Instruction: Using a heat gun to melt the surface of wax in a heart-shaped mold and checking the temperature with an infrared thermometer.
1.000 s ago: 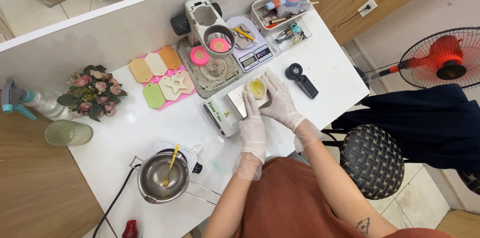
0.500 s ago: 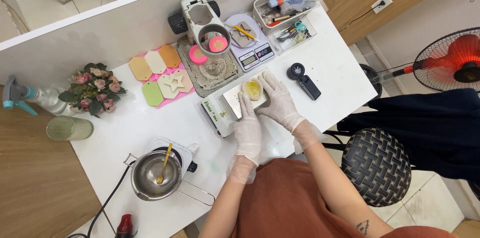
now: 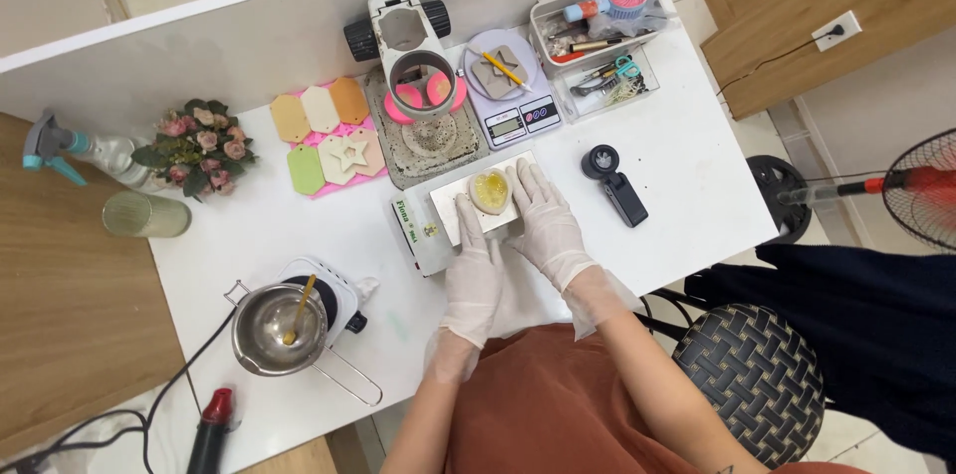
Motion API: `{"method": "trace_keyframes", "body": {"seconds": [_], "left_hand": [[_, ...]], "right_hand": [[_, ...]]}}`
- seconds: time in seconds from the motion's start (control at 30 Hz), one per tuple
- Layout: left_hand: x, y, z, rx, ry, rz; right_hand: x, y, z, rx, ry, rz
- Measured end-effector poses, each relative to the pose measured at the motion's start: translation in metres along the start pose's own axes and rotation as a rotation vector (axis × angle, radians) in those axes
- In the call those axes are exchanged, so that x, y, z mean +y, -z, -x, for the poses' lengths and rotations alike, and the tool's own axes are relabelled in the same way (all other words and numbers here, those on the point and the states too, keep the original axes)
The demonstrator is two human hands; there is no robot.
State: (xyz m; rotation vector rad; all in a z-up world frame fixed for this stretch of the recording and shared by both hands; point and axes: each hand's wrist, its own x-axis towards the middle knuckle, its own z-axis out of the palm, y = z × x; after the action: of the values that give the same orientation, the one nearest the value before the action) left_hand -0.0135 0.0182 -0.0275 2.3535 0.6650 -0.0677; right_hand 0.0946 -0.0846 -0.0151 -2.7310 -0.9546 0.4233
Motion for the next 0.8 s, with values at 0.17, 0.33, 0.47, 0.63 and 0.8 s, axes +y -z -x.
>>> {"method": "trace_keyframes", "body": {"seconds": [0.17,0.33,0.47,0.63,0.8], "left_hand": [[-0.003,0.023,0.000,-0.102,0.121,0.235],[0.010,0.051,-0.006,-0.097,0.308,0.827],[-0.010,0.032,-0.010,0.017,0.340,1.115],[-0.003,0.032,-0.014,0.053,0.363,1.309],[-0.002,0.015,-0.031,0.146,0.322,1.546]], "right_hand": [[0.011,0.012,0.001,-0.054,0.073,-0.085],[0.027,0.037,0.005,-0.065,0.132,-0.320],[0.027,0.051,0.006,-0.116,-0.064,-0.708],[0.039,0.026,-0.013,-0.098,-0.179,-1.174],[0.047,-0.004,-0.032,-0.074,-0.174,-1.583]]}}
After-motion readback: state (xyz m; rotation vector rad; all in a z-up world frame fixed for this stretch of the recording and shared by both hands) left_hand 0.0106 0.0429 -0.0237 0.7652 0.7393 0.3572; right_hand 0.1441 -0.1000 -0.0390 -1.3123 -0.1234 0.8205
